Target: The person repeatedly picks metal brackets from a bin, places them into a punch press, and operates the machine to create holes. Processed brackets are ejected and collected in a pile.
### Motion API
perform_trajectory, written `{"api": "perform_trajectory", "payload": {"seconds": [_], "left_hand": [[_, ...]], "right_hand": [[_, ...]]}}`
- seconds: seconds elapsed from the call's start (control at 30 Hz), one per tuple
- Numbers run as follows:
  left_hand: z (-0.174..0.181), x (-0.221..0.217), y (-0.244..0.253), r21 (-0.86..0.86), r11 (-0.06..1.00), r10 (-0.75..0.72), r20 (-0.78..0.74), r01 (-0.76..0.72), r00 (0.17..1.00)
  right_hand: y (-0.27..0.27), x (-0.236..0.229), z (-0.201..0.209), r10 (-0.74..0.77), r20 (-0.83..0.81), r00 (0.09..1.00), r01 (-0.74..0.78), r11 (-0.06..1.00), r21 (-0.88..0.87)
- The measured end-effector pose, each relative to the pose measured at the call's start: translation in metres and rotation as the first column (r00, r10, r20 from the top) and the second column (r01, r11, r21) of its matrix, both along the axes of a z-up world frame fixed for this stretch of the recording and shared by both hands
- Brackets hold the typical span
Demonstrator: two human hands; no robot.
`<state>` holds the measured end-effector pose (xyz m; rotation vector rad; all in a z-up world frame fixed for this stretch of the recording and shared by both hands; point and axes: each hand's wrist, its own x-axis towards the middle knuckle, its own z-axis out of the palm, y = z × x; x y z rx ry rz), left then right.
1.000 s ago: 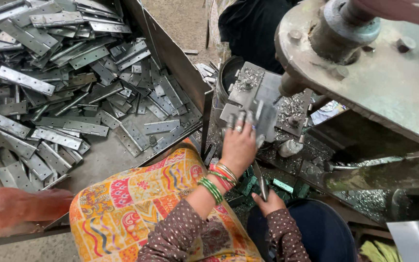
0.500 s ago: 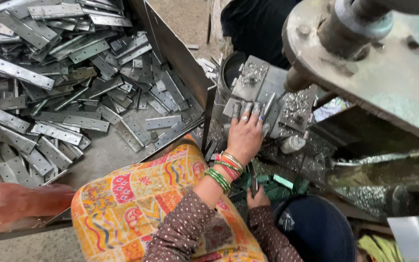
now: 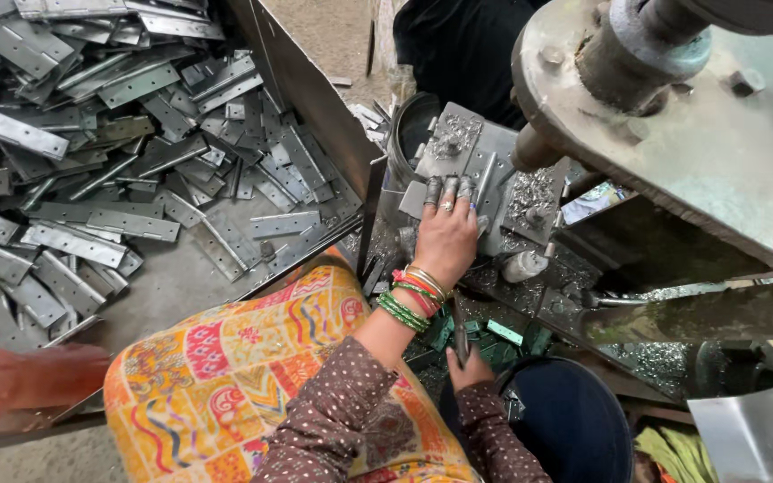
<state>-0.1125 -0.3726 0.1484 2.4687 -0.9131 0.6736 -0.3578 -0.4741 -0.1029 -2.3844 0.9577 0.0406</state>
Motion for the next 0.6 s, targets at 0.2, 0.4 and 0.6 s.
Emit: {"api": "perform_trajectory", "payload": {"seconds": [0.2,0.4,0.6], "left_hand": [[-0.003,-0.019,0.022,0.014,0.999,-0.051,-0.088,0.053,0.995],[0.001,0.003,0.01,-0.007,1.0,-0.023,0.007,0.023,1.0],[0.0,0.018,-0.014,-0.003,0.999,-0.046,-0.038,0.046,0.998]], "right_hand": [[0.031,-0.002,-0.02,-0.016,0.03,0.999,0.018,0.997,-0.078],[-0.013,0.005,0.031,0.139,-0.029,0.99,-0.138,0.99,0.037],[-0.009,0.004,0.04,0.037,-0.109,0.993,-0.033,0.999,0.041]]}}
